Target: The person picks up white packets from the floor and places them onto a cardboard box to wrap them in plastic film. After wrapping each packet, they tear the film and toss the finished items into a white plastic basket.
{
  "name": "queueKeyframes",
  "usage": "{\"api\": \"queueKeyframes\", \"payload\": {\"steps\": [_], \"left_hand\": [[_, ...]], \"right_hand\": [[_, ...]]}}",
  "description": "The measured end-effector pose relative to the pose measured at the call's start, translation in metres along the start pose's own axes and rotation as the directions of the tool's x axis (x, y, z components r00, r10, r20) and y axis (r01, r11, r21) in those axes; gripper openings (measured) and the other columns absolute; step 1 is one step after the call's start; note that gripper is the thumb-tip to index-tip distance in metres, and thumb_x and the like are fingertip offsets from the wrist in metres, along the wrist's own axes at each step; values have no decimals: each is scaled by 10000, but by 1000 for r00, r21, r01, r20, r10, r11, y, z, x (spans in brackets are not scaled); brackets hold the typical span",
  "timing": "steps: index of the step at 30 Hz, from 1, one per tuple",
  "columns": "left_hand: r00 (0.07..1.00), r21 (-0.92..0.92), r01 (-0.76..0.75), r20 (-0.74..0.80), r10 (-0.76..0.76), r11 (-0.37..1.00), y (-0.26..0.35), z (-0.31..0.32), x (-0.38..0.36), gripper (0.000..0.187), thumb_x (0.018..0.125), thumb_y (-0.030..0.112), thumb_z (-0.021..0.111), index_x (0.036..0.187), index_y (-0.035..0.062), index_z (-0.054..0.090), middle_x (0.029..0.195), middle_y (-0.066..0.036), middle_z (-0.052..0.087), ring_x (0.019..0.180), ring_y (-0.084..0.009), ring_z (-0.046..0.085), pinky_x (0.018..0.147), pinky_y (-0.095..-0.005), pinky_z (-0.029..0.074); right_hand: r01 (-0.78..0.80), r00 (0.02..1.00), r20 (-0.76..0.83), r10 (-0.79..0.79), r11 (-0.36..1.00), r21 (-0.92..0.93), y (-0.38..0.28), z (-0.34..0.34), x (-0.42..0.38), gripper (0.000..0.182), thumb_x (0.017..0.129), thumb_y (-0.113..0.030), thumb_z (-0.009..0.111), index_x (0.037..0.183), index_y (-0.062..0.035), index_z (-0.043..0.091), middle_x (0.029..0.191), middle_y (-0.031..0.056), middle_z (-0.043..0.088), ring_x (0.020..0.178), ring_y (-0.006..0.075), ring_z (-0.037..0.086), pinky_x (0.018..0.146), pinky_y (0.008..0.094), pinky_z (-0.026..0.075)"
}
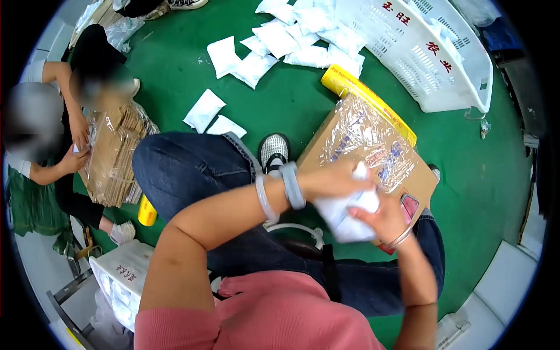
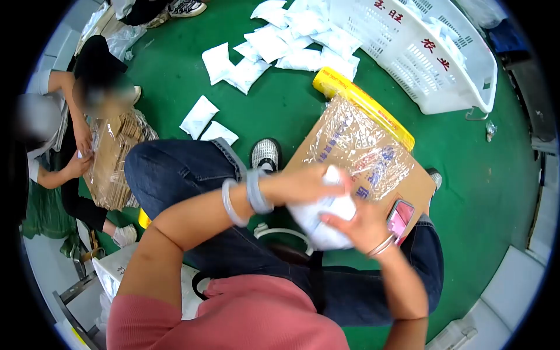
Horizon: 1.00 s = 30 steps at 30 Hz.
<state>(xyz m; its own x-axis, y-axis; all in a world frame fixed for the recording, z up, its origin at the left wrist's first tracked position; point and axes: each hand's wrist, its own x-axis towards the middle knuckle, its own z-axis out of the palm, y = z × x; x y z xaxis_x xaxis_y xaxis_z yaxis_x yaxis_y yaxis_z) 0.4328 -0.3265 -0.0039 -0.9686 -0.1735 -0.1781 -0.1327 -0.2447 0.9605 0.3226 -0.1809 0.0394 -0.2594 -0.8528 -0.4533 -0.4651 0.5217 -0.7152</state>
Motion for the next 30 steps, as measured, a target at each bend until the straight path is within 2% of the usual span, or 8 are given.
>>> {"api": "queueKeyframes", "payload": {"steps": [4,6,8,11,17,21,24,30], "left_hand": [[732,310,376,-678,-74,873,-22,-146,16,563,782,318,624,1174,-17,399,1105,-178,482,994,-258,515,811,-344,443],[323,282,851,-946,-19,444,-65,-201,-15,737,767,341,645,1300,-26,292,1274,-213,401,1136,-263,457,890,-340,423],[475,540,828,-819,-324,-153,-133,-229,-58,932,705,392,665,1398,75,129,1355,-222,319,1230,-420,321,975,-562,283],[69,177,925,-949,-309,-337,-183,-224,-73,653,877,456,396,1395,114,195,1388,-205,267,1235,-418,289,952,-607,236],[238,293,950,-902,-360,-106,-188,-254,-73,748,758,362,618,1361,416,178,1344,-212,255,1215,-417,297,904,-626,287],[370,285,907,-890,-267,309,-141,-226,-41,931,507,429,754,1297,318,276,1262,-227,336,1202,-428,326,941,-564,305],[433,442,823,-895,109,358,-97,-201,-2,1085,508,435,771,1368,106,197,1303,-297,281,1192,-453,314,970,-543,290],[418,431,-218,-770,483,876,35,-109,25,627,714,203,678,1207,59,318,1105,-155,478,980,-274,517,823,-378,452]], "right_hand": [[-316,909,-281,309,949,20,-1,-119,59,427,795,-325,628,1010,42,584,795,102,628,703,125,554,665,284,456],[103,829,-499,251,809,578,2,-187,88,552,842,-408,545,1201,7,484,1044,112,591,850,161,592,761,303,478],[257,890,-427,161,596,761,21,-281,118,610,843,-404,554,1291,-29,380,1177,148,526,1064,210,534,875,323,467],[510,860,-505,-77,170,843,68,-338,147,481,953,-275,353,1318,29,283,1331,211,363,1212,227,409,1069,313,273],[135,971,-232,-54,927,349,121,-133,21,504,815,-242,602,1224,-20,408,807,60,570,552,95,527,459,196,426],[-144,990,57,133,891,431,164,-71,-67,615,773,-108,612,1315,-72,324,866,72,589,601,116,568,479,200,437],[323,931,-51,-362,879,-350,141,-48,-83,630,784,-195,608,1313,-10,320,1279,208,426,890,356,570,826,417,446],[-308,942,-26,336,828,-469,159,-17,-64,563,808,-473,522,1048,35,500,850,217,621,798,372,603,710,430,474]]}}
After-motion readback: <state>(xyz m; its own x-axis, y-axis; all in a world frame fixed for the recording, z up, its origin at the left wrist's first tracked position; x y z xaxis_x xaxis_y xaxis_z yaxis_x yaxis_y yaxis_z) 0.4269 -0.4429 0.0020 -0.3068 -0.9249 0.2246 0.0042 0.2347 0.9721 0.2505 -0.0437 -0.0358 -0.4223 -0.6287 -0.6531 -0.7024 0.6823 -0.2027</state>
